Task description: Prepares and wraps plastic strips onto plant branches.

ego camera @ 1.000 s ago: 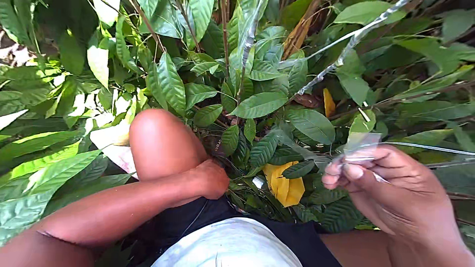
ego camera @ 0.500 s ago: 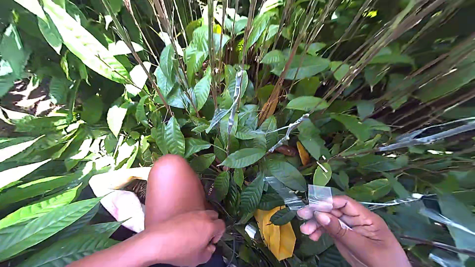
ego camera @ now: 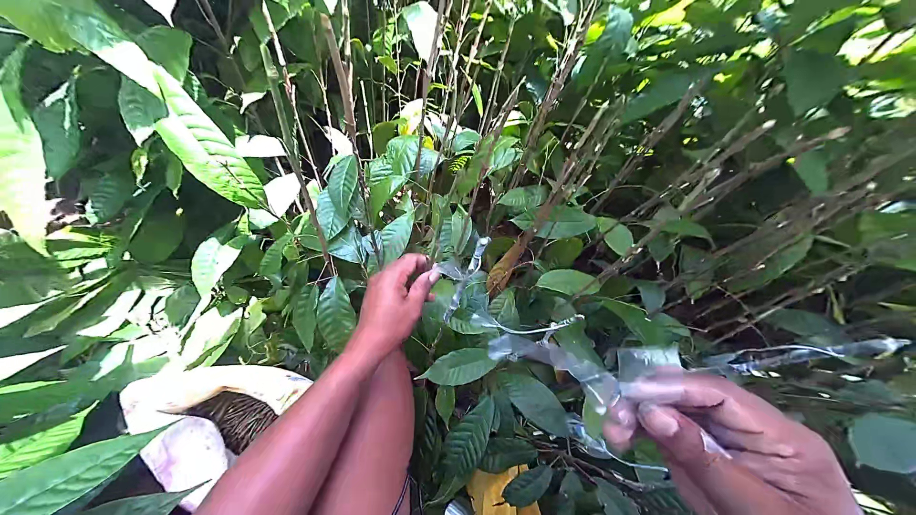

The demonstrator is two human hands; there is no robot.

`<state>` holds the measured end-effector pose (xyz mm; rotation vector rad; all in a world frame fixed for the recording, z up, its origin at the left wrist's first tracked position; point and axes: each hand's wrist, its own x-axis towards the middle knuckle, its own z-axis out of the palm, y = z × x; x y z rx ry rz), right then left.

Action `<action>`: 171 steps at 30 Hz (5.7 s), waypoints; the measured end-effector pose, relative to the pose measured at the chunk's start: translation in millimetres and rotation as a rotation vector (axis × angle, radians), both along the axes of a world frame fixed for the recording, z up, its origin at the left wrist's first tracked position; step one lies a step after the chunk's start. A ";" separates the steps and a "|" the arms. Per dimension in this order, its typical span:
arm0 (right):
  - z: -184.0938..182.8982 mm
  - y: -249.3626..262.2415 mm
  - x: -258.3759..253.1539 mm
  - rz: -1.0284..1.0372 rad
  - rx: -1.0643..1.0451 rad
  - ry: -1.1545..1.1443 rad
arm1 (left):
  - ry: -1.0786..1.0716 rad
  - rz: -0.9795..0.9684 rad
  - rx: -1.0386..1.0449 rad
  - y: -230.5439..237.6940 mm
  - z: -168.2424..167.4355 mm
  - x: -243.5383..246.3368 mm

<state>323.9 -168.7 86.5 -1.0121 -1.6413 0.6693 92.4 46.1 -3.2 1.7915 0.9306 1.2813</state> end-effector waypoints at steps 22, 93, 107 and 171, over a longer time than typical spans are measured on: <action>-86.8 44.6 -15.7 -0.337 -0.033 -0.326 | -0.115 -0.784 0.045 -38.5 -53.4 21.2; -63.8 2.0 2.8 -0.526 -0.032 -1.092 | 0.069 -0.366 0.831 -72.6 -59.6 44.7; -25.0 -4.7 9.4 -0.457 -0.204 -0.910 | 0.224 -0.490 0.781 -71.5 -48.1 52.4; 8.4 -3.1 11.3 -0.460 0.047 -1.254 | 0.368 -0.386 0.725 -50.9 -8.4 38.6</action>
